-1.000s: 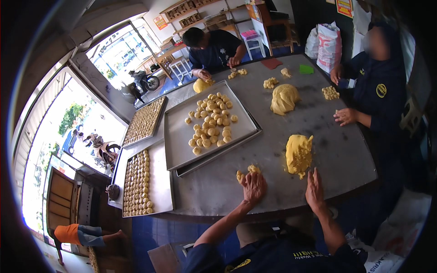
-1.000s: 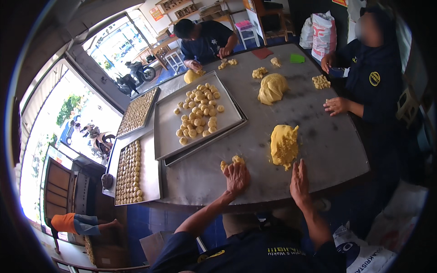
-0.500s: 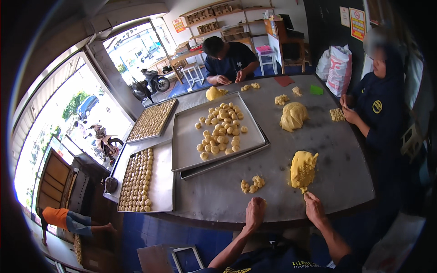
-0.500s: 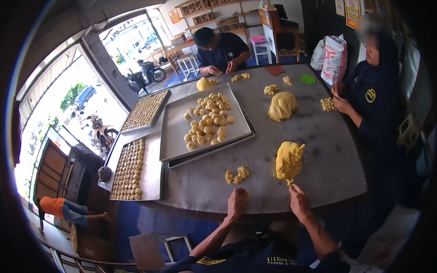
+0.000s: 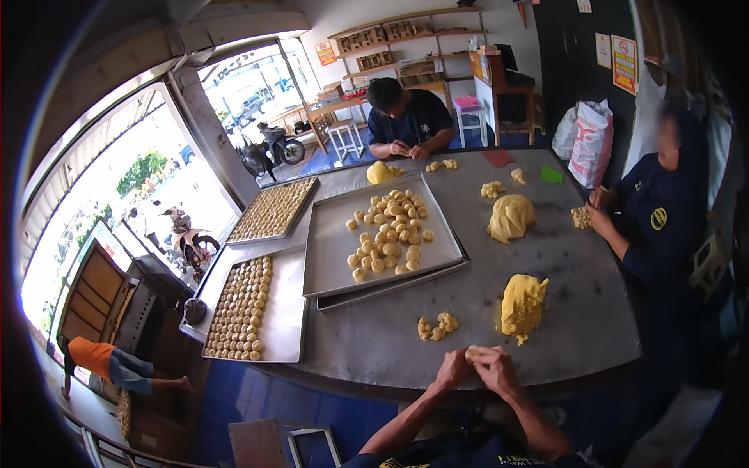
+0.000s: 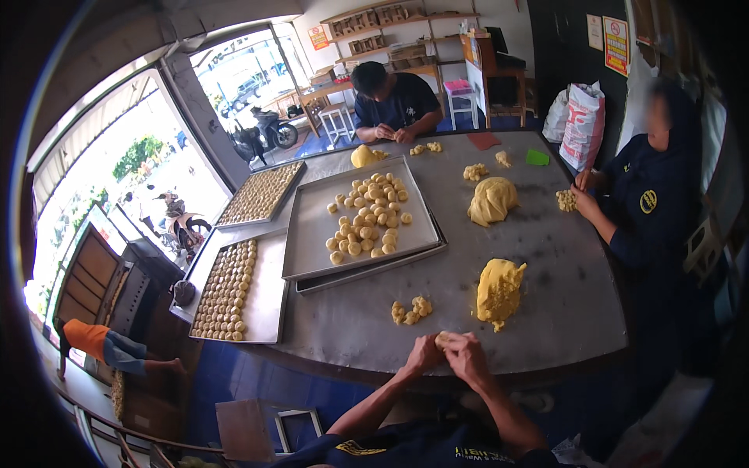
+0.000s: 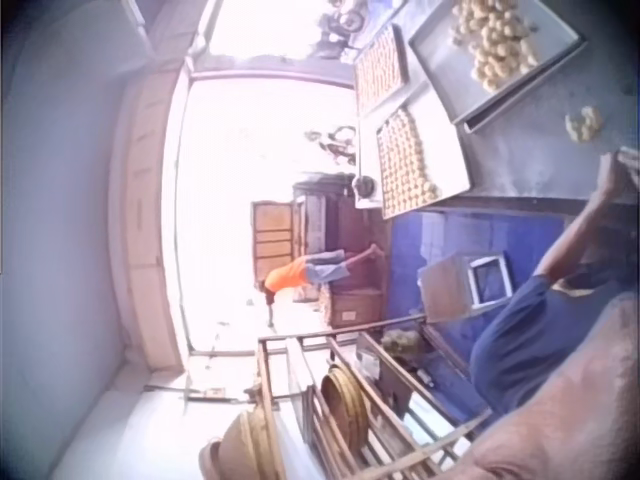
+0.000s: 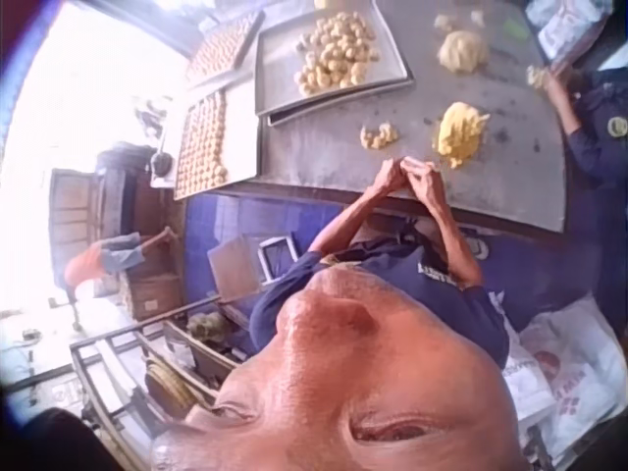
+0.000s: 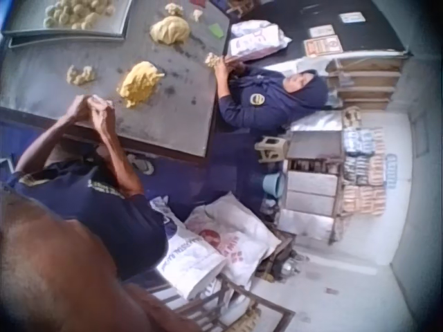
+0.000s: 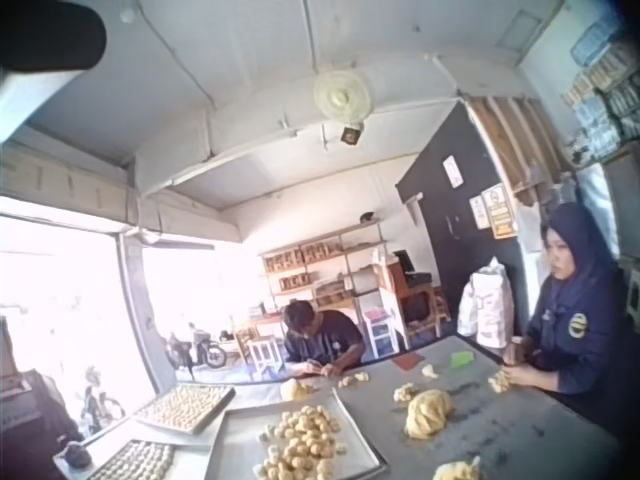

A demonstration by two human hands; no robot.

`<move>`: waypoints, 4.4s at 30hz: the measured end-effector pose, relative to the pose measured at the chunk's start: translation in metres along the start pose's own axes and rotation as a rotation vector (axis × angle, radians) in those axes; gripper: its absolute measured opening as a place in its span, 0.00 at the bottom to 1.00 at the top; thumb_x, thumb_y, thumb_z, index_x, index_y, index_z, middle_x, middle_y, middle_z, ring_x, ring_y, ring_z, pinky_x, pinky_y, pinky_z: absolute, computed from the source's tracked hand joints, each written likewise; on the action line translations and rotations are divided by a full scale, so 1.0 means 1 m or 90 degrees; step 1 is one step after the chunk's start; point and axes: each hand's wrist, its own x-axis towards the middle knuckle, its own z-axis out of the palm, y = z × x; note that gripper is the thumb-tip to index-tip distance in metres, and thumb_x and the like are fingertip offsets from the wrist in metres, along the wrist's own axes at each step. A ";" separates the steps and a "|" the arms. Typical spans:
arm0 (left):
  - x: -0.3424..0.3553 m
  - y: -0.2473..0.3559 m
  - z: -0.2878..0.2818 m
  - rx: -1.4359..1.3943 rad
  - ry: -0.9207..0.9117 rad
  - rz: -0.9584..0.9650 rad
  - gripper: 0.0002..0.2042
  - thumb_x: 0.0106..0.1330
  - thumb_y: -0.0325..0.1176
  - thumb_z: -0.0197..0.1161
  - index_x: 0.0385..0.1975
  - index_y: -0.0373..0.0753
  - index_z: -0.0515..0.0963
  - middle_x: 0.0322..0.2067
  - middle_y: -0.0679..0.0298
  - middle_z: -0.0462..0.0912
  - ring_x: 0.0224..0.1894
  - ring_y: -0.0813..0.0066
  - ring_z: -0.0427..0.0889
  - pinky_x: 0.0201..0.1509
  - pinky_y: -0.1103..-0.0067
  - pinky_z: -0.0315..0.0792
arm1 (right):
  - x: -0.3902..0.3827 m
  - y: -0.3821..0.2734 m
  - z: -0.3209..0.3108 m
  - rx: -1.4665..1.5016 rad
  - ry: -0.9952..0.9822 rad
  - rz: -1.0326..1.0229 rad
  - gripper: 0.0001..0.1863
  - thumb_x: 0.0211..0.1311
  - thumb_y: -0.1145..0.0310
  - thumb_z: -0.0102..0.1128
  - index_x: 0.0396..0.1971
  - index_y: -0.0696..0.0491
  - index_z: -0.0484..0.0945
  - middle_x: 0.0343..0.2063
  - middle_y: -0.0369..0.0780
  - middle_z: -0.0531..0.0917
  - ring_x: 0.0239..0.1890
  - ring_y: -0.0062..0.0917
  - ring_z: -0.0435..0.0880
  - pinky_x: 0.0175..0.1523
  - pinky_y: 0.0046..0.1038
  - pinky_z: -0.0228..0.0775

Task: The person shapes pastries by separating portions of dough and filling, wrapping the dough around the filling by hand, and rolling them into balls on the table.

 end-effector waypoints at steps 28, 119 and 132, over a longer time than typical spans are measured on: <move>-0.010 0.004 -0.009 -0.199 -0.076 -0.089 0.16 0.73 0.45 0.65 0.44 0.35 0.83 0.37 0.57 0.89 0.40 0.70 0.87 0.47 0.73 0.79 | 0.014 0.061 -0.013 -0.006 0.201 0.190 0.26 0.52 0.75 0.75 0.53 0.59 0.80 0.49 0.49 0.82 0.46 0.35 0.84 0.52 0.36 0.78; 0.037 -0.067 -0.091 -0.111 0.303 -0.094 0.10 0.74 0.29 0.57 0.45 0.36 0.85 0.40 0.52 0.84 0.39 0.61 0.88 0.46 0.68 0.81 | -0.012 0.090 -0.027 -0.288 0.146 0.049 0.16 0.56 0.83 0.63 0.46 0.56 0.86 0.38 0.44 0.84 0.43 0.44 0.80 0.52 0.41 0.73; -0.029 -0.035 -0.092 0.103 -0.040 0.046 0.21 0.62 0.20 0.57 0.57 0.37 0.73 0.46 0.52 0.80 0.56 0.46 0.77 0.63 0.60 0.74 | -0.041 0.097 -0.037 -0.371 0.082 0.163 0.22 0.63 0.81 0.58 0.58 0.62 0.77 0.56 0.54 0.76 0.54 0.49 0.78 0.62 0.46 0.69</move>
